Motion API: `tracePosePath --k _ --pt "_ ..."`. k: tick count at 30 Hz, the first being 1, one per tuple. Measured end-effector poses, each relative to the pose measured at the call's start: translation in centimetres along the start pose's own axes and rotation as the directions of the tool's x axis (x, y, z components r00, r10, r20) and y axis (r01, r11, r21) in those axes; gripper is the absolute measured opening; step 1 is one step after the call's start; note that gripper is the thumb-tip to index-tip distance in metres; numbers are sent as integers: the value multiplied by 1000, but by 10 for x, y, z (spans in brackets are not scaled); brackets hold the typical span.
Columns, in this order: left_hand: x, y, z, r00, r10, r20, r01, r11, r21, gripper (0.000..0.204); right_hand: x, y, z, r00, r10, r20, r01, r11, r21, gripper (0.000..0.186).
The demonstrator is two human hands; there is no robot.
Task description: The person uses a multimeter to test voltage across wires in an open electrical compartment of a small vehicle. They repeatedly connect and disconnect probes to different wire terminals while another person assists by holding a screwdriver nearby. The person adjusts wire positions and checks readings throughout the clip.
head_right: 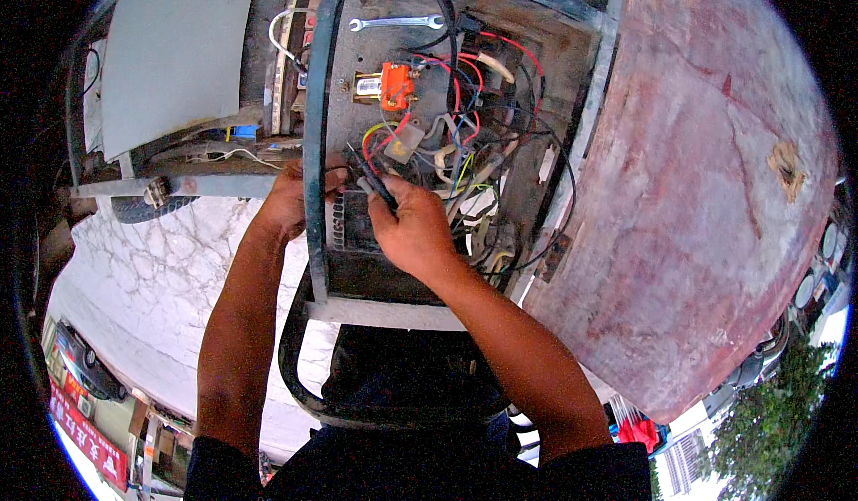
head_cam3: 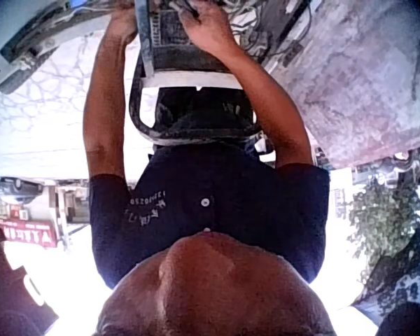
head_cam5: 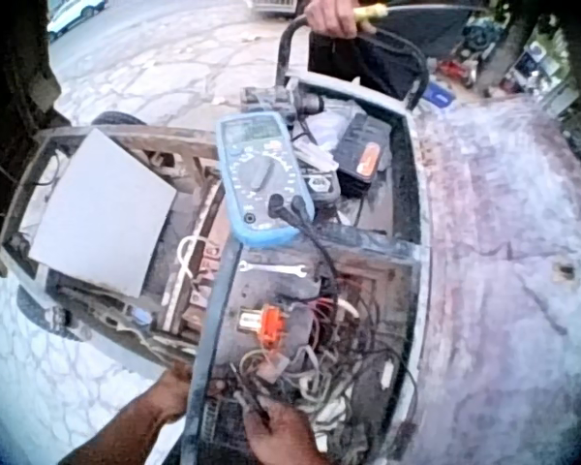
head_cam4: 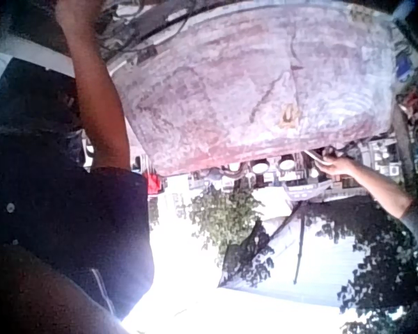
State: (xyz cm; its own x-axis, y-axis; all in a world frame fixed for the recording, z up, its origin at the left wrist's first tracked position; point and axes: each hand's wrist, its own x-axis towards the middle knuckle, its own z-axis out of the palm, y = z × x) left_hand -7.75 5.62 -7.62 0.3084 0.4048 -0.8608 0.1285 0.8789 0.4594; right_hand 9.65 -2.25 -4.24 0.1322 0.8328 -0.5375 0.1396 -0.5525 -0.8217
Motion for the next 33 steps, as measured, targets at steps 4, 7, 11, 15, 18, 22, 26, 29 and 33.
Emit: tracePosePath --k 4,7,11,15,18,22,26,29,33 --pt "-1 2 -1 1000 13 6 -13 1000 -12 26 2 -8 -9 983 144 115 -132 986 -104 24" --pt "-2 2 1 1000 16 -11 -17 999 -33 25 8 -1 -7 994 53 100 -43 994 -100 23" --pt "-1 0 0 1000 26 -13 -26 999 26 25 15 -9 -11 980 117 160 -85 978 -191 22" --pt "-1 1 1 1000 18 -8 -18 999 36 25 14 -6 -3 995 32 100 -18 991 -129 21" --pt "-1 -1 3 1000 26 -16 -26 999 23 19 15 -7 -5 989 68 134 -48 988 -148 20" --pt "-3 1 4 999 43 -11 -42 999 26 15 15 -8 -6 989 54 140 -36 991 -129 18" --pt "-2 -3 2 999 47 -16 -46 998 50 18 14 -13 -6 986 88 143 -69 989 -133 19" --pt "-1 0 5 999 29 -22 -28 999 43 21 14 2 -1 996 32 84 -23 993 -113 22" --pt "1 -4 6 999 43 -16 -43 999 -7 27 6 -9 -4 999 5 53 7 974 -228 23"
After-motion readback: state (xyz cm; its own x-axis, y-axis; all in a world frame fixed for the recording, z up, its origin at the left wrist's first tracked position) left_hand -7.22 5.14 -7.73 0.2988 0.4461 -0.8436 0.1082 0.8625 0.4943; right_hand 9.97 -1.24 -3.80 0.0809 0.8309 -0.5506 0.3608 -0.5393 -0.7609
